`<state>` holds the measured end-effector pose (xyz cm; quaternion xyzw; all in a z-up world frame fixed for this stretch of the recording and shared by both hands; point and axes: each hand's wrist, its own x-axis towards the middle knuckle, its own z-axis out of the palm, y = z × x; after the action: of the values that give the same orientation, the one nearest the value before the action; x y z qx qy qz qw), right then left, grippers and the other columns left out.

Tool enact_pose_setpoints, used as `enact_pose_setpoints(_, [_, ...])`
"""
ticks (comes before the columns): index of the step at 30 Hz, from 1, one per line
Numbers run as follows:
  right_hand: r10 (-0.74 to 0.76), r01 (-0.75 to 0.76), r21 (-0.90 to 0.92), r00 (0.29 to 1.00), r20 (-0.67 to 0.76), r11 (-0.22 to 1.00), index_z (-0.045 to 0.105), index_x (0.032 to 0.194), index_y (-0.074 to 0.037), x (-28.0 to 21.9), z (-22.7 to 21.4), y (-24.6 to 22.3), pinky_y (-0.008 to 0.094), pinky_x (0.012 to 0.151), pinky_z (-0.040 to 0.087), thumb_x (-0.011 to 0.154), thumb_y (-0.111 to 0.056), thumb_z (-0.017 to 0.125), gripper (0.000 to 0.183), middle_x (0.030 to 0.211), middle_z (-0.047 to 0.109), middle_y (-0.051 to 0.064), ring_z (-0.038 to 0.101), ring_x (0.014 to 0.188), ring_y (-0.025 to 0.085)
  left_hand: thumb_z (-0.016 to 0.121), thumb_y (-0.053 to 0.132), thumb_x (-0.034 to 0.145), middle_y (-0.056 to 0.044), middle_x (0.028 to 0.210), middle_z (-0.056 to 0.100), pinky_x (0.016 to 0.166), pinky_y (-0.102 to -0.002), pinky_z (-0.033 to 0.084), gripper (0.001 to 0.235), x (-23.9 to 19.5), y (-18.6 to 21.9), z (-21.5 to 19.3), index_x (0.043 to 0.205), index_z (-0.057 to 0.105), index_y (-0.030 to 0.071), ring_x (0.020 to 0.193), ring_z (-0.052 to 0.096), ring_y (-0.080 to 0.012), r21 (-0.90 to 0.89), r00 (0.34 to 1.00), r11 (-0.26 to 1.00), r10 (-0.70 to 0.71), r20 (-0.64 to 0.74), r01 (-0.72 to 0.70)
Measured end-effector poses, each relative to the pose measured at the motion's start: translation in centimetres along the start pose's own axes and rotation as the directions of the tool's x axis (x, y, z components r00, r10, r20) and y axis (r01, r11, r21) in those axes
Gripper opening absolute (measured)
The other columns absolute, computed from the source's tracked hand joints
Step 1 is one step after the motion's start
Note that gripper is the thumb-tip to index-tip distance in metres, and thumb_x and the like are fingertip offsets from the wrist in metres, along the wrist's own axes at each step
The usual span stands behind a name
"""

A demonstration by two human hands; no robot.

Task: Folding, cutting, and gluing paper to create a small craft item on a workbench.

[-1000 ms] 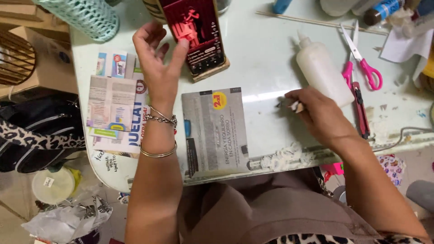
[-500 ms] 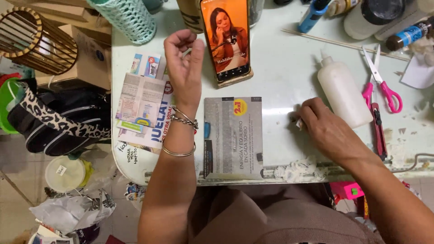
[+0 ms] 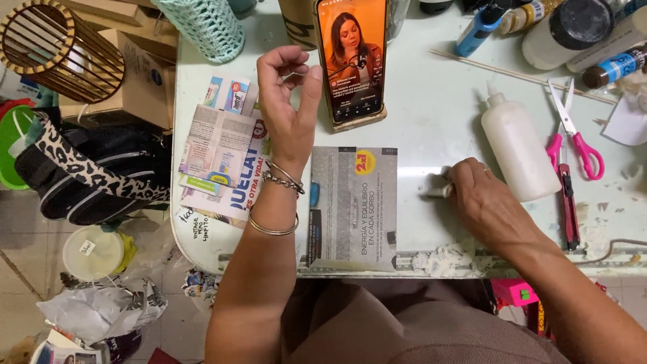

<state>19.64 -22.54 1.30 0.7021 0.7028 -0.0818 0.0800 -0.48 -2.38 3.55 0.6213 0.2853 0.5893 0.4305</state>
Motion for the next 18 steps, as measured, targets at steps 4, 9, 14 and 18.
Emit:
enact_pose_setpoints(4, [0.148, -0.135, 0.550, 0.989, 0.022, 0.824, 0.038, 0.111, -0.004, 0.3, -1.8, -0.8, 0.033, 0.064, 0.041, 0.084, 0.002, 0.034, 0.028, 0.090, 0.043, 0.012, 0.044, 0.074, 0.023, 0.055, 0.024, 0.087, -0.008, 0.095, 0.053, 0.075, -0.026, 0.049, 0.025, -0.2, 0.9, 0.3, 0.102, 0.047, 0.006, 0.082, 0.053, -0.0157, 0.118, 0.996, 0.989, 0.085, -0.010, -0.083])
enact_pose_setpoints(9, [0.268, -0.075, 0.881, 0.962, -0.060, 0.468, 0.047, 0.111, -0.005, 1.7, -1.3, -0.3, 0.028, 0.063, 0.038, 0.093, -0.007, 0.032, 0.024, 0.077, 0.045, 0.006, 0.044, 0.066, 0.015, 0.053, 0.020, 0.088, -0.006, 0.088, 0.051, 0.069, -0.027, 0.045, 0.018, -0.8, 2.3, 0.9, 0.097, 0.048, 0.005, 0.072, 0.049, -0.0153, 0.223, 0.971, 0.945, 0.225, 0.085, -0.239])
enact_pose_setpoints(14, [0.577, 0.095, 0.905, 0.797, 0.181, -0.414, 0.049, 0.083, -0.005, 2.7, -3.9, 0.1, 0.021, 0.052, 0.041, 0.083, -0.004, 0.043, 0.006, 0.066, 0.043, 0.005, 0.046, 0.059, 0.013, 0.061, 0.011, 0.088, -0.007, 0.087, 0.053, 0.059, -0.024, 0.050, 0.019, -1.7, 1.0, 1.6, 0.101, 0.049, 0.005, 0.067, 0.052, -0.0137, 0.232, 0.835, 0.853, 0.341, 0.433, -0.468])
enact_pose_setpoints(18, [0.652, 0.265, 0.845, 0.748, 0.123, -0.464, 0.047, 0.076, -0.007, 2.3, -3.0, 0.9, 0.023, 0.054, 0.034, 0.079, 0.005, 0.037, 0.016, 0.080, 0.045, 0.002, 0.039, 0.065, 0.013, 0.058, 0.011, 0.090, -0.003, 0.073, 0.056, 0.055, -0.024, 0.049, 0.014, -2.4, -0.2, 2.4, 0.102, 0.052, 0.006, 0.059, 0.052, -0.0124, 0.152, 0.695, 0.780, 0.428, 0.577, -0.606])
